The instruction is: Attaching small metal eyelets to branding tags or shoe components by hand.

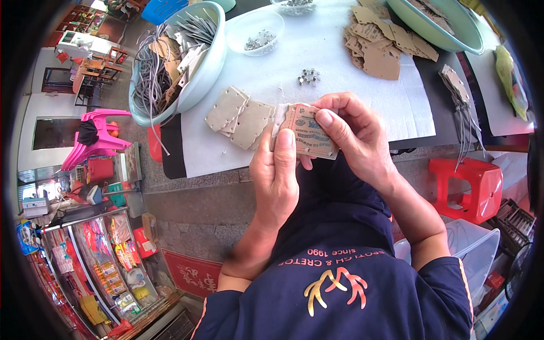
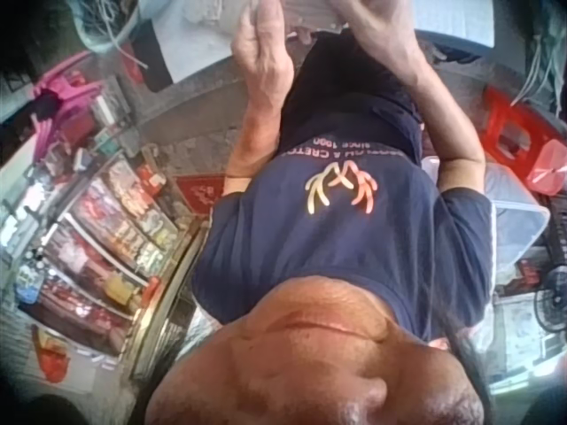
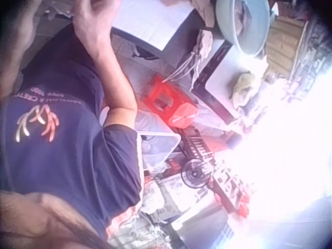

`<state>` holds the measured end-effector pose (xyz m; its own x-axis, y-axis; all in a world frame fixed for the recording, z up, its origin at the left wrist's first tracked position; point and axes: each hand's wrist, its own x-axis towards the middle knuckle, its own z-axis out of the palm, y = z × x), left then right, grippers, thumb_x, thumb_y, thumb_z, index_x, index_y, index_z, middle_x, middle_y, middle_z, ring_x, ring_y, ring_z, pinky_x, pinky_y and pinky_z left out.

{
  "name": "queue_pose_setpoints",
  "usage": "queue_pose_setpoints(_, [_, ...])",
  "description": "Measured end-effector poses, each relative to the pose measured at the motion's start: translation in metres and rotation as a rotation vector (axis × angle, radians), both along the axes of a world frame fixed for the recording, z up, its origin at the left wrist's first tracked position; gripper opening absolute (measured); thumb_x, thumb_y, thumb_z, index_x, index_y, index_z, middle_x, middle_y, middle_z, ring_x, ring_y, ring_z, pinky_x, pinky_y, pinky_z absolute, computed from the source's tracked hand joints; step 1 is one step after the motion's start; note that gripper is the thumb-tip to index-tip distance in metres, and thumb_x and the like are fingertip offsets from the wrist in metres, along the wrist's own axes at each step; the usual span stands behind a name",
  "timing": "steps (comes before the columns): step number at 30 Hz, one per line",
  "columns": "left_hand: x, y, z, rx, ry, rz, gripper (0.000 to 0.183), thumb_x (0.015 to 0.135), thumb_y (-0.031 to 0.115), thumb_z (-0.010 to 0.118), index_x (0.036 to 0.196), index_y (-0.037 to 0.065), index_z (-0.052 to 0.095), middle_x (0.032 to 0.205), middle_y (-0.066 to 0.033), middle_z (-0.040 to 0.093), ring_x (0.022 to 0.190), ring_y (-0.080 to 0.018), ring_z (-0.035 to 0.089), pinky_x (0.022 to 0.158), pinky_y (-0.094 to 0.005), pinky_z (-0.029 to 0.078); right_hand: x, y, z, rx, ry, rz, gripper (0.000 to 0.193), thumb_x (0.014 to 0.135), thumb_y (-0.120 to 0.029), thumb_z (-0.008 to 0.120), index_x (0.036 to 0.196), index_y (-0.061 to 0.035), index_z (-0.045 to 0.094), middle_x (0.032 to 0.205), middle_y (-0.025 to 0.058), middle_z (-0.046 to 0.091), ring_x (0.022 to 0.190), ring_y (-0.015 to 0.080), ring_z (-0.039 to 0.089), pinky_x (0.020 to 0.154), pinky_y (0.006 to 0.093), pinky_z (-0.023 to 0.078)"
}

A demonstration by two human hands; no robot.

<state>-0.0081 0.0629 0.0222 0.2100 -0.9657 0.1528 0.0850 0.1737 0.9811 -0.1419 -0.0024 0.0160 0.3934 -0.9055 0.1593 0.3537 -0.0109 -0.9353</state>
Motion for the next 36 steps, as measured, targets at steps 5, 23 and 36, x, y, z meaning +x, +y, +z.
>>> queue_pose_setpoints(5, [-0.005, -0.001, 0.008, -0.009, 0.038, 0.024, 0.034, 0.105, 0.025, 0.038, 0.117, -0.003, 0.053, 0.091, -0.0074, 0.062, 0.07, -0.0102, 0.055, 0.06, -0.0233, 0.044, 0.002, 0.005, 0.005, -0.03, 0.005, -0.026, 0.016, 0.099, -0.008, 0.054, 0.109, 0.004, 0.056, 0.083, 0.006, 0.065, 0.067, 0.0073, 0.062, 0.058, 0.0212, 0.048])
queue_pose_setpoints(23, [-0.007, -0.003, 0.016, 0.005, 0.249, 0.007, 0.039, 0.105, 0.026, 0.033, 0.112, -0.006, 0.054, 0.095, -0.014, 0.062, 0.075, -0.0156, 0.059, 0.06, -0.0267, 0.047, 0.002, -0.004, -0.014, -0.613, 0.171, -0.341, 0.023, 0.083, 0.001, 0.067, 0.106, -0.0004, 0.061, 0.081, 0.0085, 0.06, 0.067, 0.0189, 0.055, 0.059, 0.0295, 0.045])
queue_pose_setpoints(36, [-0.011, -0.003, 0.014, 0.012, 0.267, 0.067, 0.036, 0.104, 0.025, 0.033, 0.107, -0.004, 0.055, 0.095, -0.0114, 0.06, 0.074, -0.0134, 0.053, 0.063, -0.0259, 0.044, 0.002, -0.009, -0.017, -0.845, 0.241, -0.409, 0.024, 0.082, 0.006, 0.064, 0.104, -0.0018, 0.056, 0.086, 0.0143, 0.062, 0.072, 0.0293, 0.06, 0.063, 0.0351, 0.049])
